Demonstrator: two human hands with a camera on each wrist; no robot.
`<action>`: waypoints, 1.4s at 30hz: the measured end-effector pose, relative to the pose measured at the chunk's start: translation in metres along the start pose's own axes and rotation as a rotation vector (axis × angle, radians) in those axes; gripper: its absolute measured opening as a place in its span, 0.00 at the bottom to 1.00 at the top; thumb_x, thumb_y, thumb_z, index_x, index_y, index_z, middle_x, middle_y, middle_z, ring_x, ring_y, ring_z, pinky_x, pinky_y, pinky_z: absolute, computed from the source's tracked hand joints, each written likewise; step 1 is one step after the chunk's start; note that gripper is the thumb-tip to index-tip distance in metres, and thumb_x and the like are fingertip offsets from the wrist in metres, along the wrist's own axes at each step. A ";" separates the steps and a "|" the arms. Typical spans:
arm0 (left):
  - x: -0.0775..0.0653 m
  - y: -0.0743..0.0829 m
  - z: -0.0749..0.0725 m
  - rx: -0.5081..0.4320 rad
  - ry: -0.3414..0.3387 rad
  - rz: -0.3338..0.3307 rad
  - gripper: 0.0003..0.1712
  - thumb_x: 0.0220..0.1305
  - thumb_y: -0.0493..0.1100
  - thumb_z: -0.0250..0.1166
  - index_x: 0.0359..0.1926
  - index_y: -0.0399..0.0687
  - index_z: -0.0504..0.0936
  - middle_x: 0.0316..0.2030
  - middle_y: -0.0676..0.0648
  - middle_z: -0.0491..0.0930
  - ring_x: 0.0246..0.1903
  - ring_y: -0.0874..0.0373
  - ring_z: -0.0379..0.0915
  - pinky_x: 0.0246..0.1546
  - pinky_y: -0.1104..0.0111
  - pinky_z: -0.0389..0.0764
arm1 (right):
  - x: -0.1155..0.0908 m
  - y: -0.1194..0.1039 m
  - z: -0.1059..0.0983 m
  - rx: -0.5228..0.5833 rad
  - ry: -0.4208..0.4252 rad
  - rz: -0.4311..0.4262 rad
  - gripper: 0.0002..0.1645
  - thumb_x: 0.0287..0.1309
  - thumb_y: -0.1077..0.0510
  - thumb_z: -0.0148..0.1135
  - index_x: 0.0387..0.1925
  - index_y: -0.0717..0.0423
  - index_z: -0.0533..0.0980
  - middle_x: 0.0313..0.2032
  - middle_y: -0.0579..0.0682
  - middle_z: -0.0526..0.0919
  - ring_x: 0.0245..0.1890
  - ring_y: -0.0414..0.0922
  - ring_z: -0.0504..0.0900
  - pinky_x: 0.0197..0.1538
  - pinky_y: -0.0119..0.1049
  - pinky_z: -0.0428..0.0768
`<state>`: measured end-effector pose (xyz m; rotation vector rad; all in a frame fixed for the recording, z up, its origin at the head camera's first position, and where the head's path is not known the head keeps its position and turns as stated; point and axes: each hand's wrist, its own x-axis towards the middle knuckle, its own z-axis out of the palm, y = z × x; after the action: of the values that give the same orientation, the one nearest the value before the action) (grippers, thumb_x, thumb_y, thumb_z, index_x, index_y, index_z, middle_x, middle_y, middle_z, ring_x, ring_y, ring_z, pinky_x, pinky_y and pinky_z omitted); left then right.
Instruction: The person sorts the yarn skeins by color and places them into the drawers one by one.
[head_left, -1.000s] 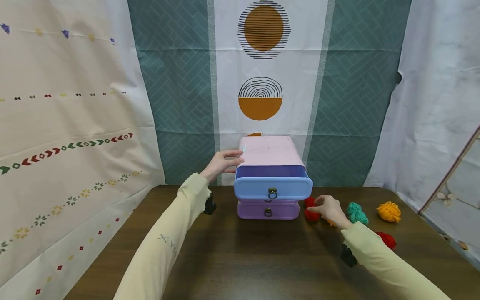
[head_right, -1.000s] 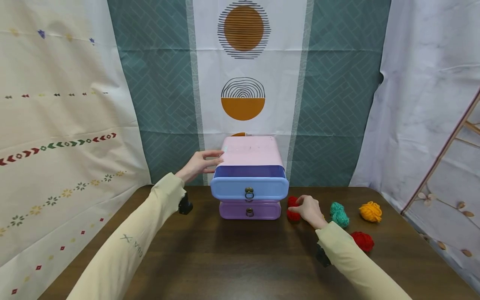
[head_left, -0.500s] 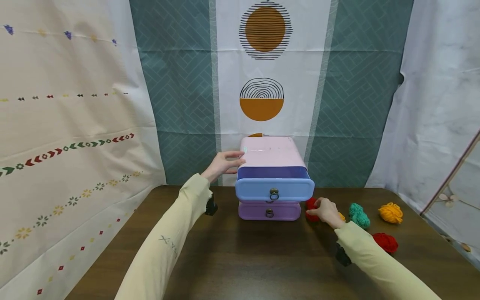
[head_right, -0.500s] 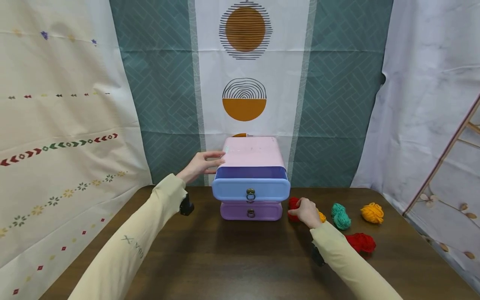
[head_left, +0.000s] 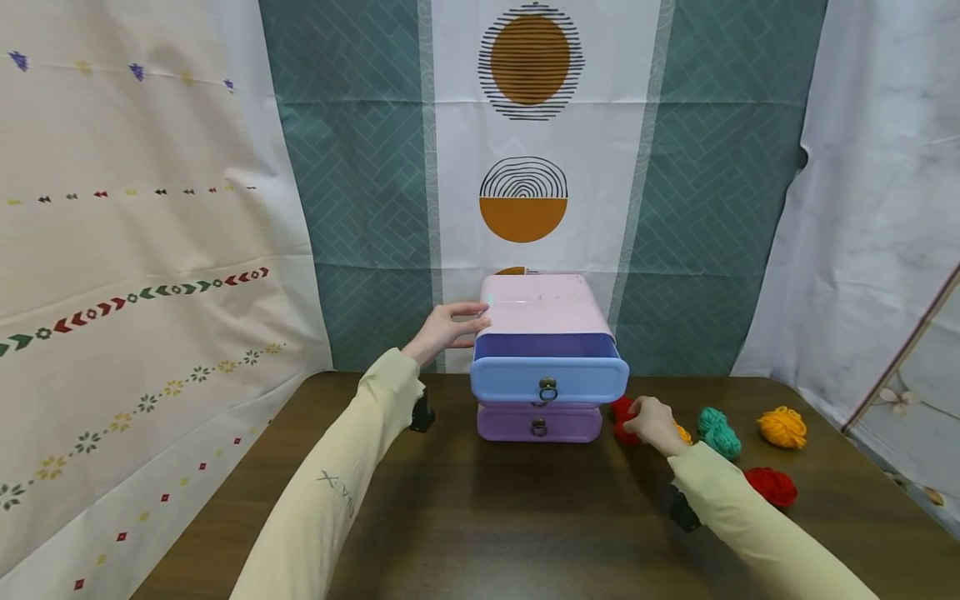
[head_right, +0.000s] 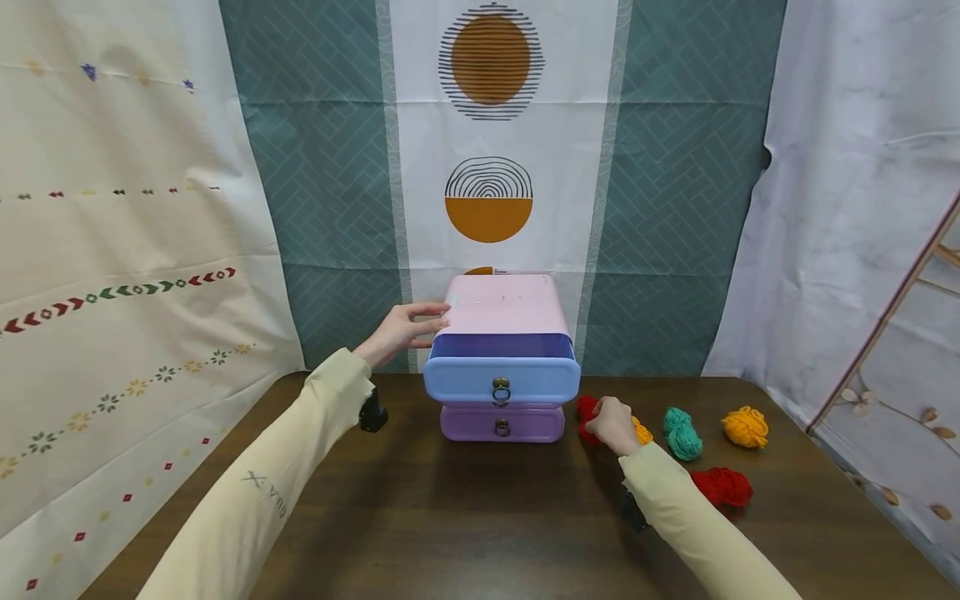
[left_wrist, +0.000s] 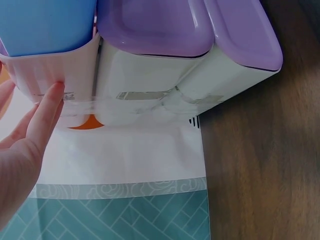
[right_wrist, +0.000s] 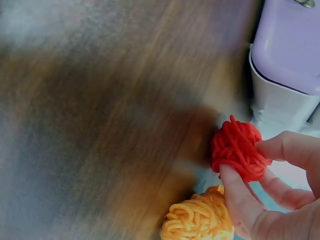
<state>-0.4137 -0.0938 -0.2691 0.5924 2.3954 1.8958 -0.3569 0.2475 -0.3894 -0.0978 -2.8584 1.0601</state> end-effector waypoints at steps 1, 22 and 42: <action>0.000 0.000 0.000 0.000 0.000 0.001 0.24 0.55 0.44 0.67 0.54 0.43 0.76 0.51 0.45 0.73 0.45 0.53 0.72 0.40 0.59 0.77 | 0.000 0.000 -0.001 0.010 0.004 -0.002 0.14 0.41 0.71 0.64 0.32 0.73 0.71 0.25 0.57 0.75 0.21 0.49 0.73 0.26 0.37 0.79; -0.001 0.001 0.001 0.005 0.011 -0.016 0.25 0.55 0.44 0.67 0.54 0.43 0.75 0.52 0.45 0.72 0.46 0.52 0.72 0.44 0.55 0.74 | -0.001 -0.002 -0.032 0.264 -0.015 0.047 0.15 0.51 0.71 0.58 0.41 0.77 0.72 0.36 0.67 0.75 0.26 0.53 0.76 0.34 0.43 0.80; 0.002 0.001 0.001 0.021 0.009 -0.014 0.25 0.55 0.45 0.67 0.55 0.44 0.75 0.52 0.46 0.72 0.45 0.53 0.72 0.37 0.64 0.78 | 0.000 -0.014 -0.096 0.348 -0.047 -0.117 0.20 0.56 0.68 0.55 0.49 0.77 0.69 0.46 0.69 0.71 0.35 0.51 0.76 0.39 0.37 0.78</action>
<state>-0.4148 -0.0923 -0.2683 0.5680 2.4214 1.8740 -0.3473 0.2992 -0.3076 0.1191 -2.6306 1.5278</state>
